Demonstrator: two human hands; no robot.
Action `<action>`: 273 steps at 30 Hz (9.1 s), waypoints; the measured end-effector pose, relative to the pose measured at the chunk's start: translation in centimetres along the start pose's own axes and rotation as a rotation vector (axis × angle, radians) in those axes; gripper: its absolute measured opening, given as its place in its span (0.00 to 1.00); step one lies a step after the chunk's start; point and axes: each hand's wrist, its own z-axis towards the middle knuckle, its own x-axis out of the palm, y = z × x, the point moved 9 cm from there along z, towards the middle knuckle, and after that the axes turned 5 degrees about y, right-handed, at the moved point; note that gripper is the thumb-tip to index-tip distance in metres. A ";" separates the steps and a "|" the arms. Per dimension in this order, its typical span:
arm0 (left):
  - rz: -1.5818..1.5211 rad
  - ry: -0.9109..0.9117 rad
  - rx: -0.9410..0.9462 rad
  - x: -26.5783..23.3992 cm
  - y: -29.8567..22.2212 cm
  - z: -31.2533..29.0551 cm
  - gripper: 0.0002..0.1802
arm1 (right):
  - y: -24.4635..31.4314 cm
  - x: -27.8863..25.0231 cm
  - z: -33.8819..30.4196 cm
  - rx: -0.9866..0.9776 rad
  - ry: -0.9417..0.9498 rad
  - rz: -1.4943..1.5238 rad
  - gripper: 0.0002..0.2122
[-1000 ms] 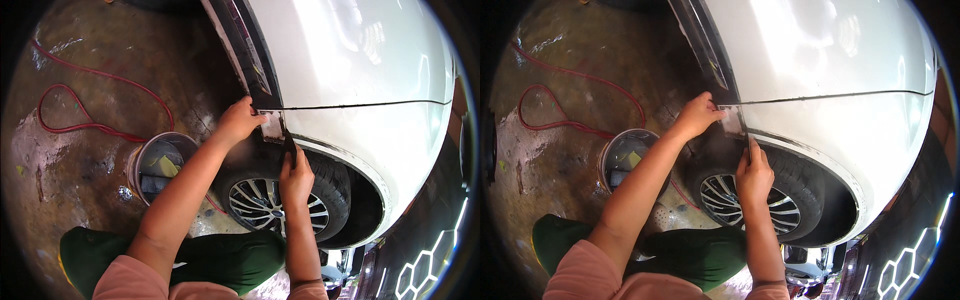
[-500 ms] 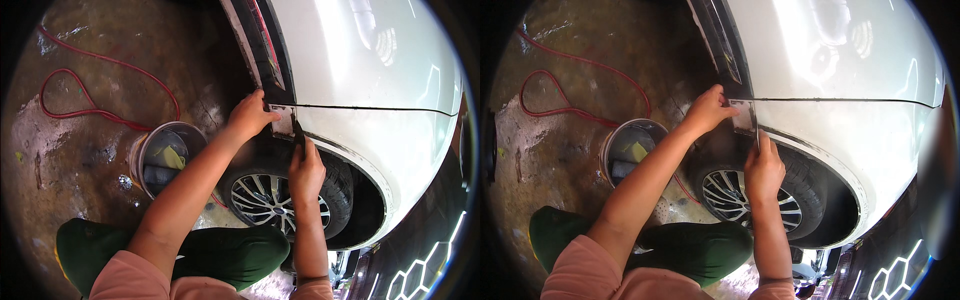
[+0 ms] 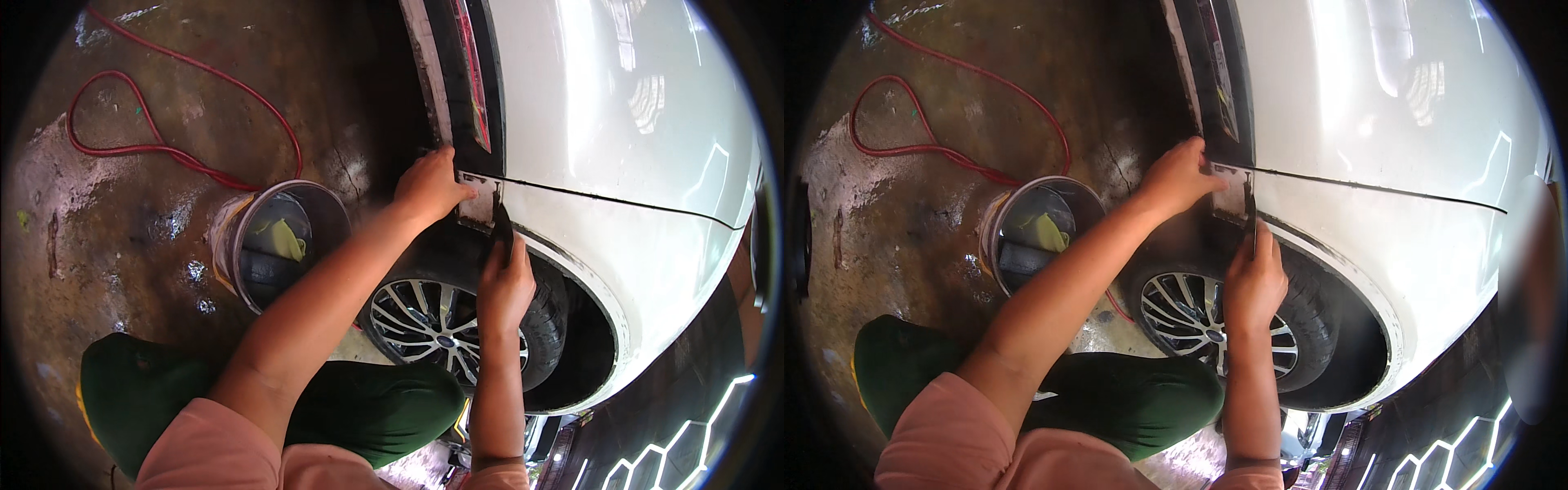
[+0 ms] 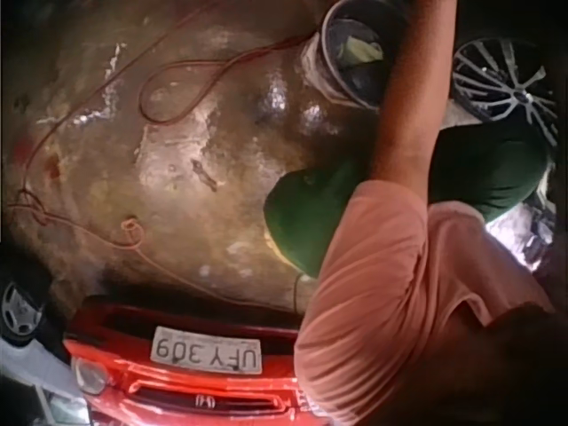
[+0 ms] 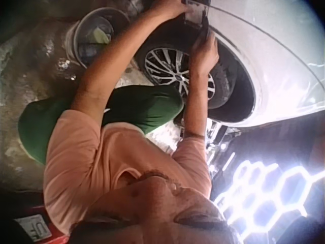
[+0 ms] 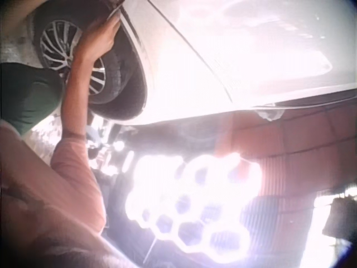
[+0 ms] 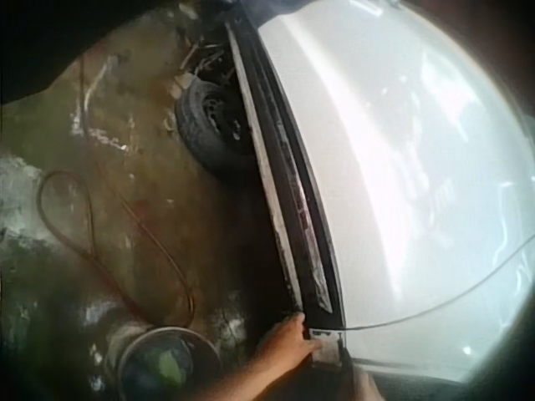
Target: The person sands the lower side panel of a white car near the front wheel using a sanding block. They repeatedly dip the block into a bucket of water and continue sanding the same area.
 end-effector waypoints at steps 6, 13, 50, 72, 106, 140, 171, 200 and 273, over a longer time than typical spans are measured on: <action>0.005 -0.068 0.030 0.3 0.2 0.4 0.39 | -0.1 0.2 0.2 -0.020 -0.040 0.009 0.11; 0.020 -0.068 0.019 0.4 0.0 0.0 0.40 | -0.7 0.5 -0.4 -0.046 -0.066 -0.004 0.11; 0.010 -0.171 0.088 0.6 0.8 0.7 0.32 | -0.9 0.9 -0.4 -0.034 -0.100 0.081 0.12; 0.002 -0.053 0.051 0.0 0.4 0.7 0.36 | 1.0 0.4 2.1 0.035 -0.098 0.102 0.10; 0.071 -0.142 0.105 0.2 0.6 0.1 0.35 | -0.5 1.3 0.4 0.023 -0.124 0.228 0.12; -0.057 0.099 0.092 -2.3 0.0 -0.4 0.15 | -1.0 7.0 -0.6 0.020 0.448 0.543 0.17; 0.233 0.055 -0.109 -5.2 1.7 -0.9 0.09 | -2.0 6.7 -3.4 -0.159 0.855 0.733 0.20; 0.329 -0.337 0.598 2.8 -8.7 -4.1 0.06 | -2.6 8.9 -5.4 -0.180 0.965 0.580 0.16; -0.194 0.648 -0.002 1.2 -1.5 -3.4 0.06 | -3.7 3.4 -1.2 -0.034 0.190 0.947 0.13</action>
